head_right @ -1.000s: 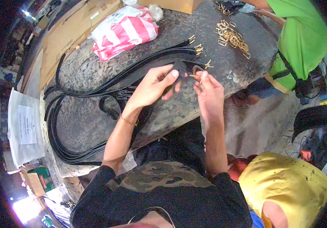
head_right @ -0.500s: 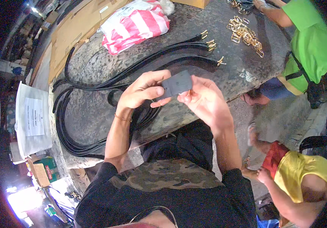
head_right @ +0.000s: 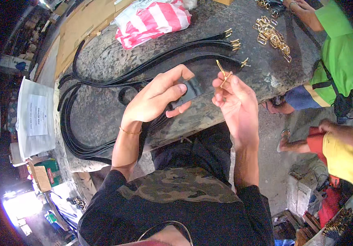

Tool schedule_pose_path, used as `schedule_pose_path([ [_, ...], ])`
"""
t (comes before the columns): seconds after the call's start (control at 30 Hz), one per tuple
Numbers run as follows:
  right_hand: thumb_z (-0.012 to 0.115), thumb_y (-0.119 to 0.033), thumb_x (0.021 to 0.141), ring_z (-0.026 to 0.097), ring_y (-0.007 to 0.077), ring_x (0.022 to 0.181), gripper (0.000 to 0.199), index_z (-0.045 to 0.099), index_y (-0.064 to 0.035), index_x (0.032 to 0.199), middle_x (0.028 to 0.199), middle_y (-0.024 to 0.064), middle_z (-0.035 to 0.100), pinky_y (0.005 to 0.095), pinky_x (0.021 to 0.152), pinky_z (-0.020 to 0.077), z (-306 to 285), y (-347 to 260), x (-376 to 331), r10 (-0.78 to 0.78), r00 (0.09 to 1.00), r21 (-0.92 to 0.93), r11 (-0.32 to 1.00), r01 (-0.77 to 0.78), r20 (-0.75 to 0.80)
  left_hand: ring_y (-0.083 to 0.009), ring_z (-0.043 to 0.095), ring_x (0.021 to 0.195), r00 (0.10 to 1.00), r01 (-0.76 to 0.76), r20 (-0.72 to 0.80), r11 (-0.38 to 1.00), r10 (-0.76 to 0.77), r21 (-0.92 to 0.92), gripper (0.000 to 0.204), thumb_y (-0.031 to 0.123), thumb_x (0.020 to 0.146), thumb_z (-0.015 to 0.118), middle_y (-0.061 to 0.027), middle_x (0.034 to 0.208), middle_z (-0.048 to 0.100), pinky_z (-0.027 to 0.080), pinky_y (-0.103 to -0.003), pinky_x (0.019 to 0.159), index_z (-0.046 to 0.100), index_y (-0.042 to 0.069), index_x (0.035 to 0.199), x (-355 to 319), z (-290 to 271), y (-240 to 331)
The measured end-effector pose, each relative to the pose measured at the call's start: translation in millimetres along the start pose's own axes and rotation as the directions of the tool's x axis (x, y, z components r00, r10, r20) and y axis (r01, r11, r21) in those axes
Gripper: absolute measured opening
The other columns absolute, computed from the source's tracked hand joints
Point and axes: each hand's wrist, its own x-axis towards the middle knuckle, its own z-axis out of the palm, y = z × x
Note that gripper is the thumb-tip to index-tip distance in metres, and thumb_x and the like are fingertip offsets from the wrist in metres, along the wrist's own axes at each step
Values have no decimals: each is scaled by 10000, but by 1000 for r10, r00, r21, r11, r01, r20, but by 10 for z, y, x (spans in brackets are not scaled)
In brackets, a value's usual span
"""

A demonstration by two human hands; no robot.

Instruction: Assembling leather straps by threading them through gold-colored metal buckles and loops.

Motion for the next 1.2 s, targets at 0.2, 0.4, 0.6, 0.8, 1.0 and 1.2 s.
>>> schedule_pose_path([
  [0.2,625,-88,883,609,156,891,353,518,29,1198,1090,109,615,308,746,518,315,-90,-96,-102,995,-263,960,98,0,-60,416,481,999,-50,6,998,50,24,185,66,935,397,-47,652,549,327,-212,437,493,-26,1064,-54,38,-19],
  [0.4,637,57,809,584,153,971,431,502,19,1216,1109,108,600,301,805,523,413,-139,-204,-266,960,-417,866,277,86,-78,429,461,998,-58,-3,986,59,-159,289,62,890,428,-88,648,574,342,-221,437,517,-48,1142,-112,33,-39],
  [0.6,673,111,759,571,152,1006,494,499,10,1209,1137,94,571,264,864,485,513,-141,-283,-392,912,-527,754,392,117,-104,460,448,990,-131,8,959,138,-251,317,133,906,475,-121,646,585,340,-236,406,517,-62,1152,-111,27,-130],
  [0.8,668,93,786,583,138,998,435,518,11,1186,1095,79,583,261,850,491,592,-78,-269,-475,873,-604,666,439,111,-73,422,453,988,-140,22,957,150,-253,394,8,827,403,-82,634,565,340,-234,428,512,-36,1203,-94,33,-164],
  [1.0,558,-94,945,590,111,727,168,631,35,1026,832,76,642,246,632,515,309,-267,-130,-378,926,-571,765,298,-23,-69,413,458,990,-127,29,957,139,-261,394,4,836,409,-64,629,546,336,-233,432,524,-48,1210,-114,40,-116],
  [1.2,575,-93,928,548,93,661,149,639,-16,1039,830,58,632,238,546,435,140,-149,-88,-37,999,-231,972,33,-13,-52,406,477,991,-114,33,953,128,-280,438,3,876,414,-44,619,531,325,-221,435,505,-27,1303,-121,66,-112],
])
